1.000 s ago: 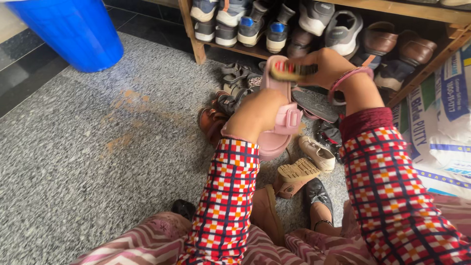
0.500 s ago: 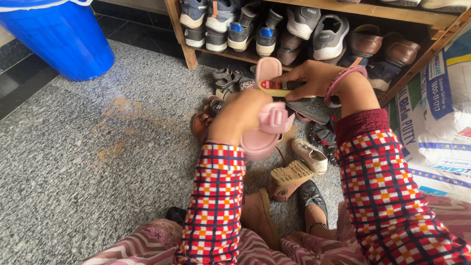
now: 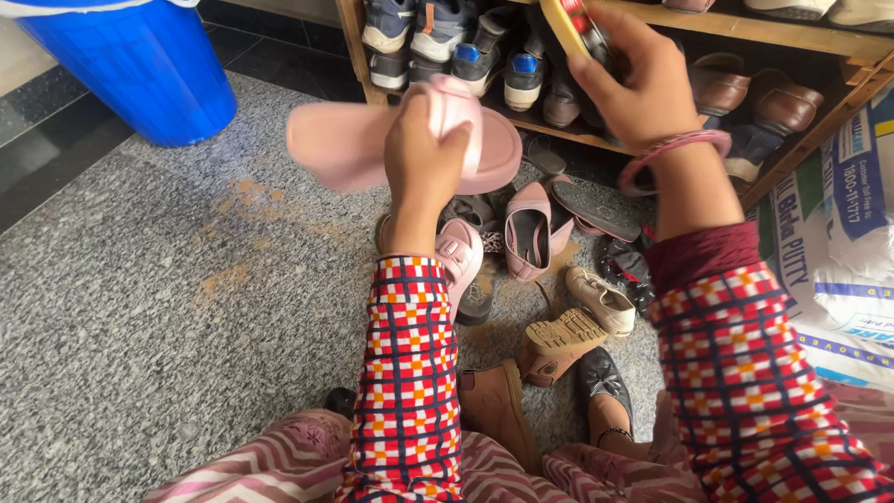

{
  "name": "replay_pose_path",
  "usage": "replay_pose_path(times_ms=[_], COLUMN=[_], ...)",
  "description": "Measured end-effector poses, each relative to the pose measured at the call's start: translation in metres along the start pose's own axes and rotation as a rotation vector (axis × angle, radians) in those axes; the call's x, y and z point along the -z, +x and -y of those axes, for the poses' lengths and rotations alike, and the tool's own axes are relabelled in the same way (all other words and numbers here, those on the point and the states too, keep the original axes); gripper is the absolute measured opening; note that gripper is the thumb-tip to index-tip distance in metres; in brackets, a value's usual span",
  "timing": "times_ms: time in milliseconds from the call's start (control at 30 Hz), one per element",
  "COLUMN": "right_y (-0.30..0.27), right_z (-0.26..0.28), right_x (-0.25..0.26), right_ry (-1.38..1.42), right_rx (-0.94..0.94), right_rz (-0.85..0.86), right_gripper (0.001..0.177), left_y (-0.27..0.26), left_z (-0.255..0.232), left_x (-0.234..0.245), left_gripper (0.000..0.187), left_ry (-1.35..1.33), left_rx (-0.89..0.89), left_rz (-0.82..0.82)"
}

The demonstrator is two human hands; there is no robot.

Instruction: The person sits on the floor and organizes a pile of shoes, placing some on a wooden shoe rack. They then use a brush to clean the soles of several pairs of shoes, including pink slippers and brown sandals, before placing them back on the rack.

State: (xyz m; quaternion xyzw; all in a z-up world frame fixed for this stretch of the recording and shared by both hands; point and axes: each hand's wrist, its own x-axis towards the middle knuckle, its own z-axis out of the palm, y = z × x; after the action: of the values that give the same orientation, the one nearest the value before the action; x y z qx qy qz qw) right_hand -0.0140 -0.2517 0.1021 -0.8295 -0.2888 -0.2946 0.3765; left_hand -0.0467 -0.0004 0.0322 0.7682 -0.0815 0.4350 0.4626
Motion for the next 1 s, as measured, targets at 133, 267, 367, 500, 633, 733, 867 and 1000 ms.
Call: replay_pose_path(times_ms=[133, 267, 367, 500, 633, 733, 867, 1000], right_y=[-0.004, -0.018, -0.017, -0.013, -0.009, -0.001, 0.004, -0.008], right_z=[0.042, 0.072, 0.080, 0.078, 0.070, 0.065, 0.075, 0.091], right_x=[-0.038, -0.071, -0.074, -0.066, -0.049, -0.026, -0.009, -0.038], right_ry=[-0.045, -0.111, -0.208, -0.131, -0.443, -0.366, -0.210, -0.347], right_rx=[0.210, 0.377, 0.265, 0.203, 0.062, 0.133, 0.253, 0.313], right_rz=[-0.126, 0.006, 0.342, 0.616, 0.782, 0.557, 0.178, 0.062], right_gripper=[0.046, 0.040, 0.042, 0.053, 0.038, 0.039, 0.043, 0.044], left_y=[-0.006, -0.010, -0.012, -0.007, 0.002, 0.012, 0.011, 0.006], left_z=[0.022, 0.040, 0.061, 0.074, 0.055, 0.035, 0.023, 0.014], left_x=[-0.013, -0.031, -0.029, -0.004, 0.023, 0.032, 0.025, 0.000], left_gripper=[0.015, 0.013, 0.006, 0.009, 0.016, 0.025, 0.034, 0.035], left_ry=[-0.263, -0.322, -0.419, -0.678, -0.963, -1.044, -0.863, -0.672], left_rx=[0.266, 0.431, 0.366, 0.476, 0.619, 0.637, 0.638, 0.345], left_rz=[-0.049, -0.057, -0.235, -0.429, -0.541, -0.536, -0.440, -0.494])
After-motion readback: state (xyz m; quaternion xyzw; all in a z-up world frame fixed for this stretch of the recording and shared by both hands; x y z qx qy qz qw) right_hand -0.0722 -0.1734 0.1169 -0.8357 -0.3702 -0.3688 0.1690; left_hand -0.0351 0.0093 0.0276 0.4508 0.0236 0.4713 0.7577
